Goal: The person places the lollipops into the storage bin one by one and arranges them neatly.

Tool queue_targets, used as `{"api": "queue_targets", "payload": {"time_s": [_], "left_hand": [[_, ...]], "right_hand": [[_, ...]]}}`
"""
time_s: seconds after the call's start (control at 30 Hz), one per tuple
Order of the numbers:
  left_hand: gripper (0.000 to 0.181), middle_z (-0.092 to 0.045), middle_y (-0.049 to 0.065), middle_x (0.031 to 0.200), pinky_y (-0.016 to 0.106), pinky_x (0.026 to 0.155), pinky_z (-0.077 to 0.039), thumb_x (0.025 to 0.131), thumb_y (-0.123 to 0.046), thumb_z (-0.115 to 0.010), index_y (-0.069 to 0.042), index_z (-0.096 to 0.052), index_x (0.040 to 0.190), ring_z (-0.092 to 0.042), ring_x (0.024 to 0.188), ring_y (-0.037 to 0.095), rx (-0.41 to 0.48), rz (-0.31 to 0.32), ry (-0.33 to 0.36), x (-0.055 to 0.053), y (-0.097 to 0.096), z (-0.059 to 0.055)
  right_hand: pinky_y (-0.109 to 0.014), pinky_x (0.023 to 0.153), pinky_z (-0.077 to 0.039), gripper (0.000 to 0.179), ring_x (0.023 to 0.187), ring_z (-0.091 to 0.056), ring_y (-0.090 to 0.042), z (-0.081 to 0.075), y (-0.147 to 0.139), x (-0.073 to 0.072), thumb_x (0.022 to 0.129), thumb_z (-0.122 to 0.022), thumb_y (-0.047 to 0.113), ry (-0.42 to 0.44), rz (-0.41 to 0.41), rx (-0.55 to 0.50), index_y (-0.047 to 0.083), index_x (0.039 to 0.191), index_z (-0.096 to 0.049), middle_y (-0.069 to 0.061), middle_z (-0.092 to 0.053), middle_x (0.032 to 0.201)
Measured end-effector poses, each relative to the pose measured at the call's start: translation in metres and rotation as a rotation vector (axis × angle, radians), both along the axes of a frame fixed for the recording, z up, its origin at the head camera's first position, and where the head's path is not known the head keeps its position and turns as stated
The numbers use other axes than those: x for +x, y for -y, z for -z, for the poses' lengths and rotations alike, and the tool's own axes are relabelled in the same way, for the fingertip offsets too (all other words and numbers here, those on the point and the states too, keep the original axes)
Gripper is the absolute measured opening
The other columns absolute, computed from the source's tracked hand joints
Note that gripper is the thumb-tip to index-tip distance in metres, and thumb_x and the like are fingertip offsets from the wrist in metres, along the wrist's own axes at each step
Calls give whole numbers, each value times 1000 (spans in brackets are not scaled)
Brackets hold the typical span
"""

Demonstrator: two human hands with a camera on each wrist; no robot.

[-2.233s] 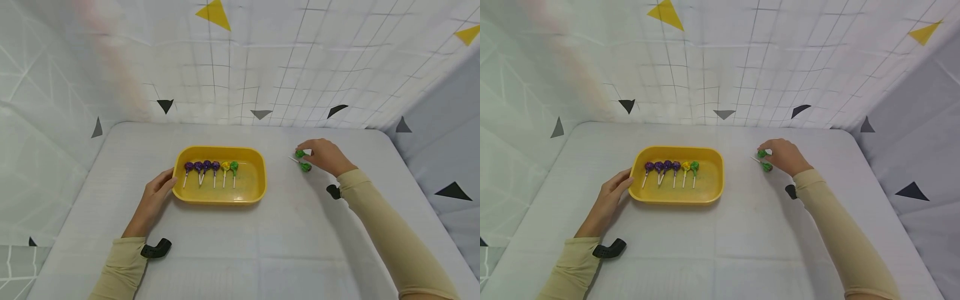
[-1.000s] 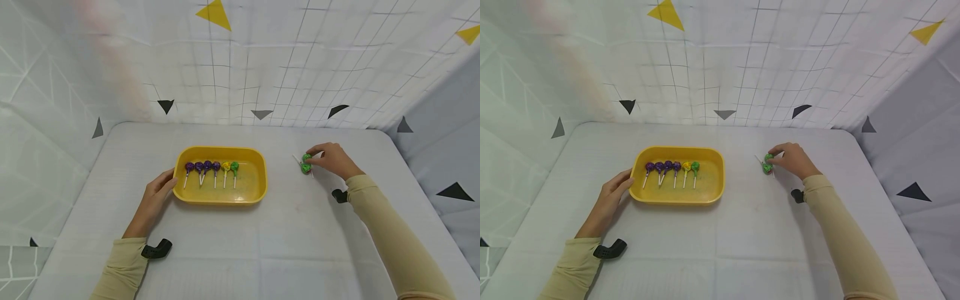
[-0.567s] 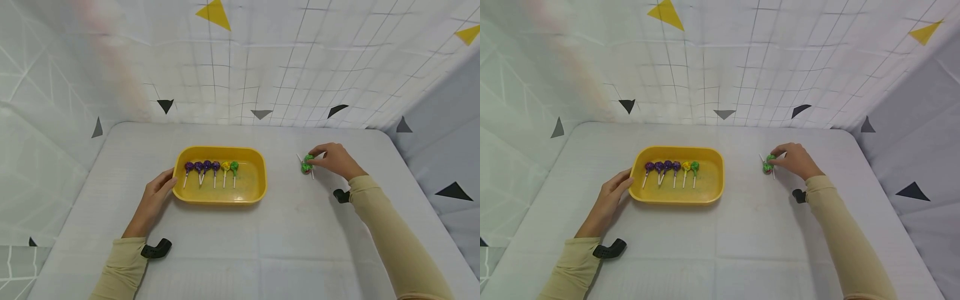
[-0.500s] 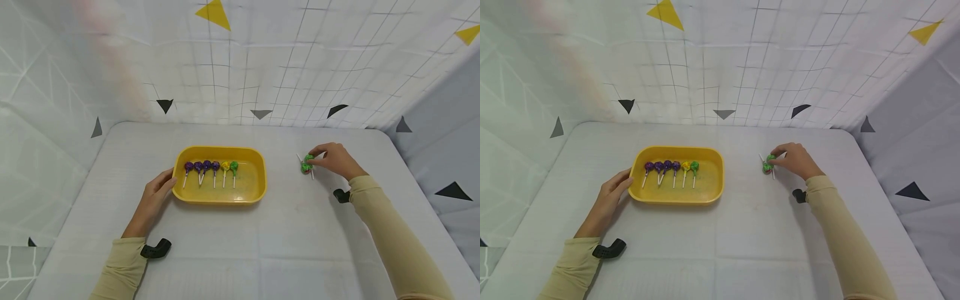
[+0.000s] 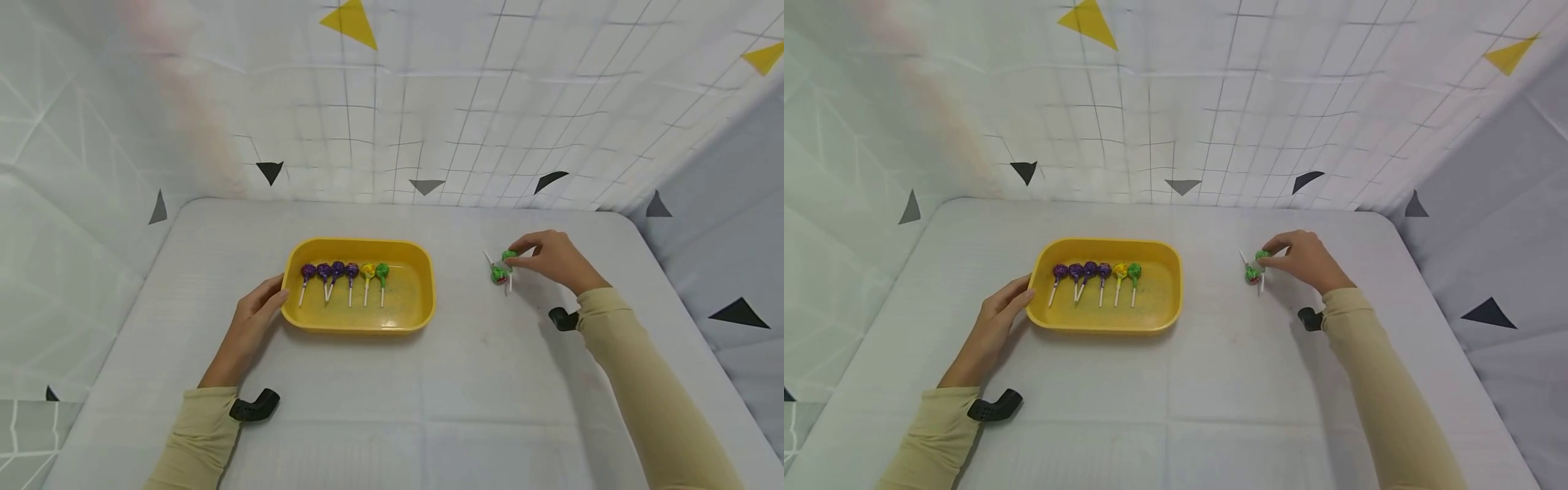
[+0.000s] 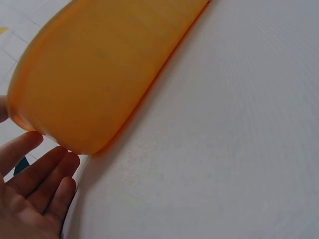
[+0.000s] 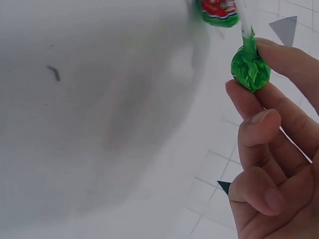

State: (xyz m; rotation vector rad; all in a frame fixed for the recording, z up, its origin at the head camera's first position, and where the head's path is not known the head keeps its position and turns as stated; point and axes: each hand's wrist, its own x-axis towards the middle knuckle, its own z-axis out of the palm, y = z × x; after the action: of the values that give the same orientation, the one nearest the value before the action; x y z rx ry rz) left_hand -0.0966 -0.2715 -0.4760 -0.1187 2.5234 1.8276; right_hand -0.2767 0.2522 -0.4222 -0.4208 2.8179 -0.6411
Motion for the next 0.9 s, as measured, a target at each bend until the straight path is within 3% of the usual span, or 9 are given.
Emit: {"api": "queue_targets", "payload": {"time_s": [0.9], "left_hand": [[57,-48,10,159,50,126,-33,109,-43,-50,-12,-45,157,-41,151,25,-3,10,0,1,1,0]], "right_hand": [[-33,68,-50,31,86,-59,-22,-38,47,19,90,-80,43,-36,-63,-54,18,108,-79,-3,-77,107]]}}
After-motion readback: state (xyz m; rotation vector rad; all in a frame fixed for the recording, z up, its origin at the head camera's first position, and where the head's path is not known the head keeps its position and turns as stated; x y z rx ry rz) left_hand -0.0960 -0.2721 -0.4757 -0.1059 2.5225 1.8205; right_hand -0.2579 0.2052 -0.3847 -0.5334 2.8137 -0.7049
